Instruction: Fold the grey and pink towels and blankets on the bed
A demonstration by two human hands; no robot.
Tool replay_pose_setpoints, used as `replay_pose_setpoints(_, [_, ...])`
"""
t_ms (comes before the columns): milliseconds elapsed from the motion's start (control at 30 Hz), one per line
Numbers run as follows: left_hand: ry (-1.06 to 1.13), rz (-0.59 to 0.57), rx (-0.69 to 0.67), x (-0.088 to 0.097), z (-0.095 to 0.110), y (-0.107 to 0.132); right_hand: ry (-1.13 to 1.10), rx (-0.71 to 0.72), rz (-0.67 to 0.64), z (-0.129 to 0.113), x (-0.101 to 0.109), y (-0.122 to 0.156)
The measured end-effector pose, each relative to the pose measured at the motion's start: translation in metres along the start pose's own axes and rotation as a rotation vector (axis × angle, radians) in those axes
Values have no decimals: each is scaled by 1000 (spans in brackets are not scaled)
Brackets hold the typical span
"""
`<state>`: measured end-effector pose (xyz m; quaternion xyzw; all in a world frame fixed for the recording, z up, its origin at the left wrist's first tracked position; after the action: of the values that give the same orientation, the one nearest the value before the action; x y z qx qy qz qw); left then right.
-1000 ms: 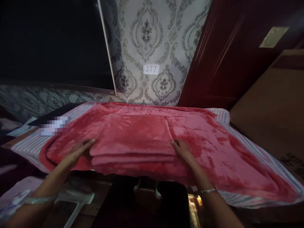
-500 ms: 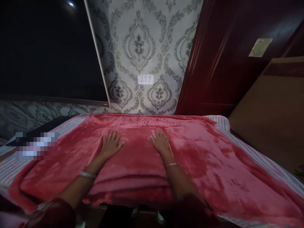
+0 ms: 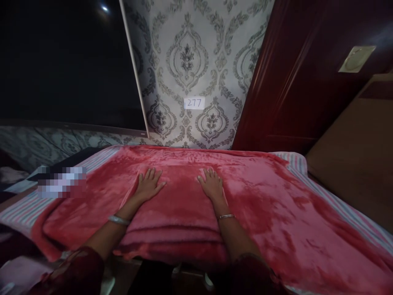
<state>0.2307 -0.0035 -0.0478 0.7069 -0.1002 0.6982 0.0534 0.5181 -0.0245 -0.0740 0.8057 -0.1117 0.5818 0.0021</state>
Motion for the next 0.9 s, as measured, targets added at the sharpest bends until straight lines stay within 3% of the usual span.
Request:
replay_pose_setpoints(133, [53,-39,-19,26,8,13,8,-42,-90,-14,21,7])
replay_pose_setpoints(233, [74,75,-192,36,32,46,33,64,-63,-33,32,25])
replay_pose_setpoints(333, [85,162,-414,17,61,95,45,256,-59,-46,24,54])
replay_pose_setpoints(467, [72,222,-464,-24,79,138,74,292,-81,-41,-1,79])
replay_pose_setpoints(567, [77,270,-469,-37,80,142,87,288,-65,-37,-9,82])
replay_pose_setpoints(667, [78,304,-476,-37,78,139,98,278,-81,-37,-8,80])
replay_pose_setpoints(800, [78,336,-473,-34,77,139,99,249,-161,-43,5,77])
replay_pose_setpoints(900, [90,355,-491,-33,77,141,84,271,-191,-61,19,70])
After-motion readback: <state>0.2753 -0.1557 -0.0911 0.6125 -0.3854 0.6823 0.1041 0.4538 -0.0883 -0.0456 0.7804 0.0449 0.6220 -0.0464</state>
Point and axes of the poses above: each hand's wrist, its own y-axis away from the middle knuckle, its own x-axis out of the back of the hand, z = x × y, the point moved 3 cm from there along -y, towards the middle knuckle, and after that the axes turned 3 degrees about -y, right-handed, at the moved point
